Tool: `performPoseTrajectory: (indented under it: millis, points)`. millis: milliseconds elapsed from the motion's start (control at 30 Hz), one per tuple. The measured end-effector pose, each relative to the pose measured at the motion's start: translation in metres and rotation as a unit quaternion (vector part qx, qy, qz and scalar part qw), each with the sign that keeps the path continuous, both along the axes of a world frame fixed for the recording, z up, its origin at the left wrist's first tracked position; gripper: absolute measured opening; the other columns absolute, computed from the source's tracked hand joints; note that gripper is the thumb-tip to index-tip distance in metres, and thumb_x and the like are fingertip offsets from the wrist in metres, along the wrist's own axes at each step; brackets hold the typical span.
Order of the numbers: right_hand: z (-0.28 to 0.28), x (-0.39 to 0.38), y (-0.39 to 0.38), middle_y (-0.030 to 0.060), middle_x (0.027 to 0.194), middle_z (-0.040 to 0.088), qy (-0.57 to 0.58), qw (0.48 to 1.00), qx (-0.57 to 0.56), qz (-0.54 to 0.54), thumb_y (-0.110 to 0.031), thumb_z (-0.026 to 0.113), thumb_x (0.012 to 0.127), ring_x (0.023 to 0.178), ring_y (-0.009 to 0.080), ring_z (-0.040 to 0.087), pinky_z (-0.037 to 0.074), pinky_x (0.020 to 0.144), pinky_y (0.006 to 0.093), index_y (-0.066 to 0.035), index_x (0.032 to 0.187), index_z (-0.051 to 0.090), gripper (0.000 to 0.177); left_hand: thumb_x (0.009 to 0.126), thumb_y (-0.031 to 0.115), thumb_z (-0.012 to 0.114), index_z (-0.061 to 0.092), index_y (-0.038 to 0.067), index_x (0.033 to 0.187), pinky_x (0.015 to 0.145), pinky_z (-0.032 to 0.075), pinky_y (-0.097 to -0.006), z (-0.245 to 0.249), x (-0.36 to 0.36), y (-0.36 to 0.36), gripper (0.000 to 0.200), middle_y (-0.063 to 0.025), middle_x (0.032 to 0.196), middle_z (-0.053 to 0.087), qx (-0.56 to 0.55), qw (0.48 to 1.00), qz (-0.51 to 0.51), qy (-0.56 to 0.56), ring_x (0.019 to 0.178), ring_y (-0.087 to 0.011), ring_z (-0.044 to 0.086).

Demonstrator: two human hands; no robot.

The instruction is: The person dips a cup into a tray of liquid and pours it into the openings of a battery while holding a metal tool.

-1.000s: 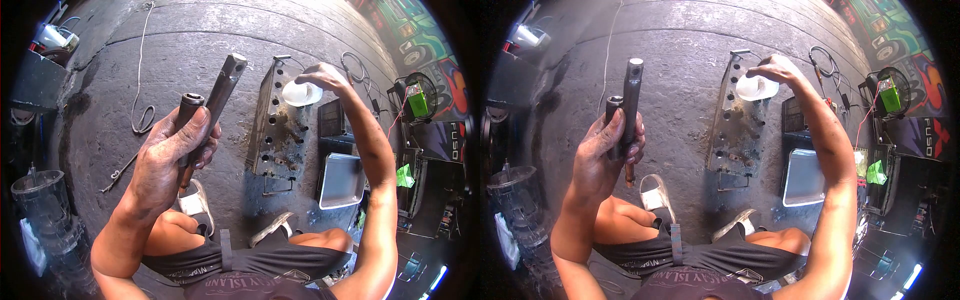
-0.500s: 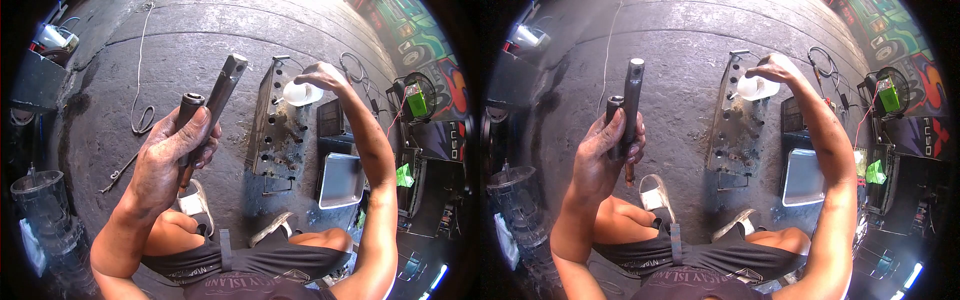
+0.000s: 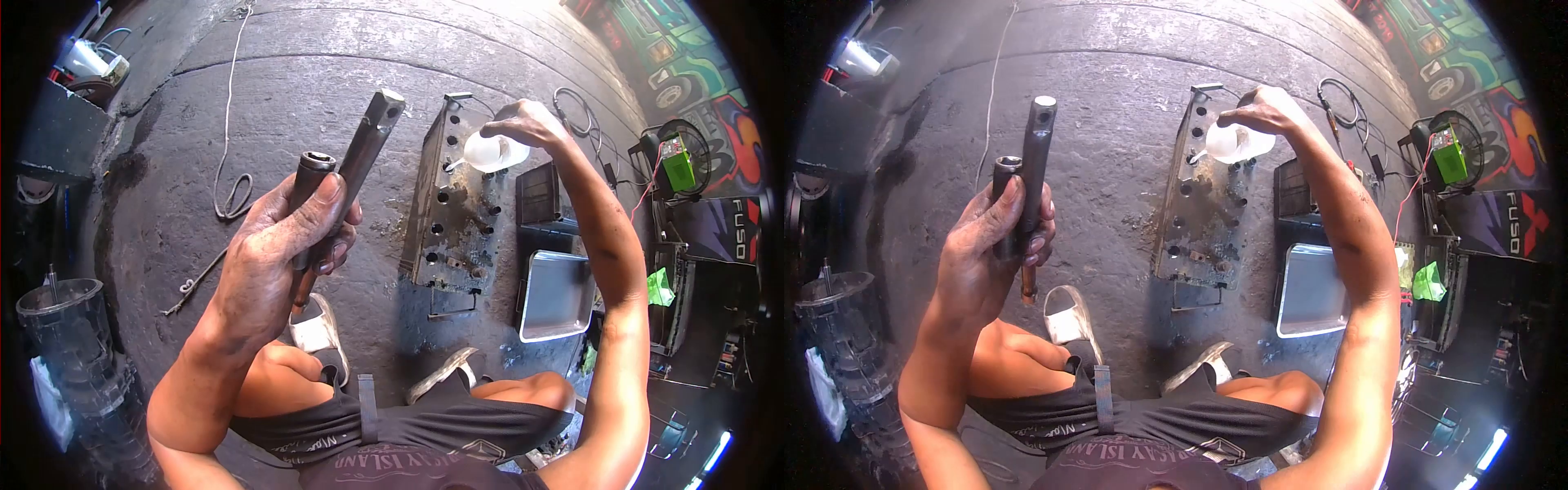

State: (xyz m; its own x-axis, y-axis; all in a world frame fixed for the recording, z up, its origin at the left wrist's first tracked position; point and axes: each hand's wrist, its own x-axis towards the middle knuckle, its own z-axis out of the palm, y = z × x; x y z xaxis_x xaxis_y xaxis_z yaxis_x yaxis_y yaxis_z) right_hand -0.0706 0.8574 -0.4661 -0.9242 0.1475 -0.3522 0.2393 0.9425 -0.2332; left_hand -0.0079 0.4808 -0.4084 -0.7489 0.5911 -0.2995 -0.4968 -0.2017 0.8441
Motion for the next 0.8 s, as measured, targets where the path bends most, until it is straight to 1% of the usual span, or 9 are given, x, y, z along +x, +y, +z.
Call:
performPoseTrajectory:
  millis: [100, 167, 400, 467, 800]
  points:
    - [-0.004, -0.001, 0.005, 0.0149, 0.092, 0.07, 0.003, 1.0, 0.015, 0.005, -0.048, 0.069, 0.066, 0.085, 0.0267, 0.066, 0.051, 0.079, 0.0343, -0.007, 0.094, 0.074, 0.049, 0.094, 0.036, 0.055, 0.057, 0.003, 0.09, 0.057, 0.036, -0.0218, 0.0, 0.0, 0.0, 0.033, -0.0022, 0.074, 0.051, 0.0, 1.0, -0.011, 0.006, 0.062, -0.0074, 0.045]
    - [-0.008, -0.002, 0.007, 0.0149, 0.092, 0.07, 0.035, 0.999, 0.02, 0.027, -0.048, 0.07, 0.066, 0.086, 0.0273, 0.067, 0.051, 0.079, 0.0345, -0.008, 0.093, 0.074, 0.049, 0.096, 0.042, 0.045, 0.054, 0.004, 0.089, 0.057, 0.035, -0.0237, 0.003, 0.002, 0.003, 0.04, -0.0019, 0.066, 0.047, -0.057, 0.997, -0.01, 0.047, 0.059, -0.0094, 0.043]
    - [0.0, -0.001, -0.001, 0.0153, 0.092, 0.07, 0.03, 0.999, 0.032, 0.024, -0.05, 0.071, 0.064, 0.086, 0.0276, 0.067, 0.052, 0.08, 0.0342, -0.007, 0.092, 0.074, 0.051, 0.096, 0.043, 0.045, 0.055, 0.005, 0.089, 0.057, 0.034, -0.0242, 0.002, 0.001, 0.004, 0.04, -0.0014, 0.065, 0.047, -0.057, 0.998, -0.004, 0.034, 0.059, -0.0092, 0.043]
    - [0.005, 0.0, -0.006, 0.016, 0.093, 0.07, 0.019, 0.999, 0.029, 0.026, -0.051, 0.071, 0.064, 0.087, 0.0277, 0.067, 0.052, 0.08, 0.0344, -0.007, 0.094, 0.074, 0.053, 0.096, 0.043, 0.045, 0.055, 0.005, 0.089, 0.058, 0.034, -0.0241, 0.0, 0.0, 0.002, 0.04, -0.0013, 0.065, 0.047, -0.055, 0.997, -0.023, 0.044, 0.059, -0.0093, 0.043]
    - [0.002, -0.003, -0.012, 0.0187, 0.094, 0.069, 0.004, 0.997, 0.068, 0.023, -0.052, 0.072, 0.064, 0.088, 0.0292, 0.067, 0.051, 0.082, 0.0347, -0.005, 0.096, 0.072, 0.057, 0.096, 0.042, 0.045, 0.055, 0.005, 0.089, 0.057, 0.034, -0.0242, 0.001, 0.001, 0.003, 0.039, -0.0013, 0.064, 0.047, -0.053, 0.997, -0.019, 0.044, 0.059, -0.0093, 0.043]
